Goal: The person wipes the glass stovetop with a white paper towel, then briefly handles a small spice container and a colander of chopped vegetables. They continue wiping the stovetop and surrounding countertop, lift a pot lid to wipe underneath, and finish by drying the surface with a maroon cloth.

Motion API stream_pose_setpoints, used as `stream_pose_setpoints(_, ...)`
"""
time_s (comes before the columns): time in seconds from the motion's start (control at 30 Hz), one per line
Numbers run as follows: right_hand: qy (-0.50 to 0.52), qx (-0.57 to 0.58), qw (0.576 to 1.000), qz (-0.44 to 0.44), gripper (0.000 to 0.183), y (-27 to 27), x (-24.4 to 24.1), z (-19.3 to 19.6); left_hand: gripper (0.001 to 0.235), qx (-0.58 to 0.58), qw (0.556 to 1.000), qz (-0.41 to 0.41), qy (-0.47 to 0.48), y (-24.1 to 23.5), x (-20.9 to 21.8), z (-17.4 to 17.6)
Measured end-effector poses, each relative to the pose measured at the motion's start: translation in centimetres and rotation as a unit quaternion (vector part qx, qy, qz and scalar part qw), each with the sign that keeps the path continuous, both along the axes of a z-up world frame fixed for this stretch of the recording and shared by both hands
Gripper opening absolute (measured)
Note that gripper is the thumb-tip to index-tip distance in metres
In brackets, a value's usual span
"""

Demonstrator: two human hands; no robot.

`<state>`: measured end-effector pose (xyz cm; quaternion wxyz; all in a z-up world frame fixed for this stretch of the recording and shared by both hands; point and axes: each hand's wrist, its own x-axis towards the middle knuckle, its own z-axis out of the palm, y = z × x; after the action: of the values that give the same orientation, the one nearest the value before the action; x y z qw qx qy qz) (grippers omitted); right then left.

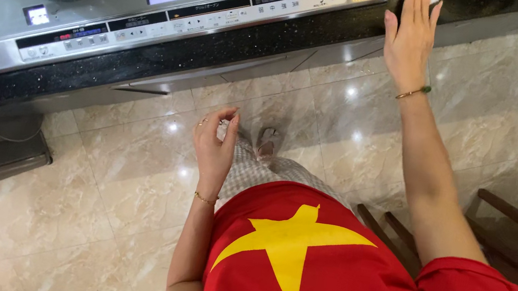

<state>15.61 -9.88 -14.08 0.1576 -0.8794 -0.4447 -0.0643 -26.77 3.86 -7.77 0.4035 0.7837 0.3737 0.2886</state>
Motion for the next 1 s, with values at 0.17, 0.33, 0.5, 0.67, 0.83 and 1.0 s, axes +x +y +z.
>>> stream_pose_setpoints(0.17, 0.039, 0.074, 0.997, -0.002, 0.063, 1.2, -4.6, -1.9, 0.015, 0.004, 1.0, 0.018, 0.009, 0.5, -0.8, -0.2)
stream_pose_setpoints(0.33, 0.074, 0.12, 0.99, 0.028, 0.067, 4.9, -9.8, -3.7, 0.016, 0.009, 1.0, 0.016, 0.013, 1.9, -1.6, -0.3)
stream_pose_setpoints(0.5, -0.005, -0.002, 0.999, -0.05, 0.06, 8.6, -6.8, -1.9, 0.016, 0.001, 0.999, 0.047, 0.01, 4.1, -5.2, -0.8)
stream_pose_setpoints(0.67, 0.036, 0.071, 0.996, -0.038, 0.052, 11.2, -7.7, -0.8, 0.017, -0.038, 0.995, 0.087, 0.005, 8.0, -11.2, -1.2)
stream_pose_setpoints(0.83, 0.057, 0.077, 0.994, 0.043, 0.054, 15.5, -17.3, -1.1, 0.016, -0.02, 0.992, 0.127, 0.007, 13.7, -16.7, -1.7)
stream_pose_setpoints(1.0, 0.055, 0.037, 0.984, 0.164, 0.062, 22.1, -29.1, -0.8, 0.014, -0.004, 0.986, 0.166, -0.008, 19.3, -20.7, -2.0)
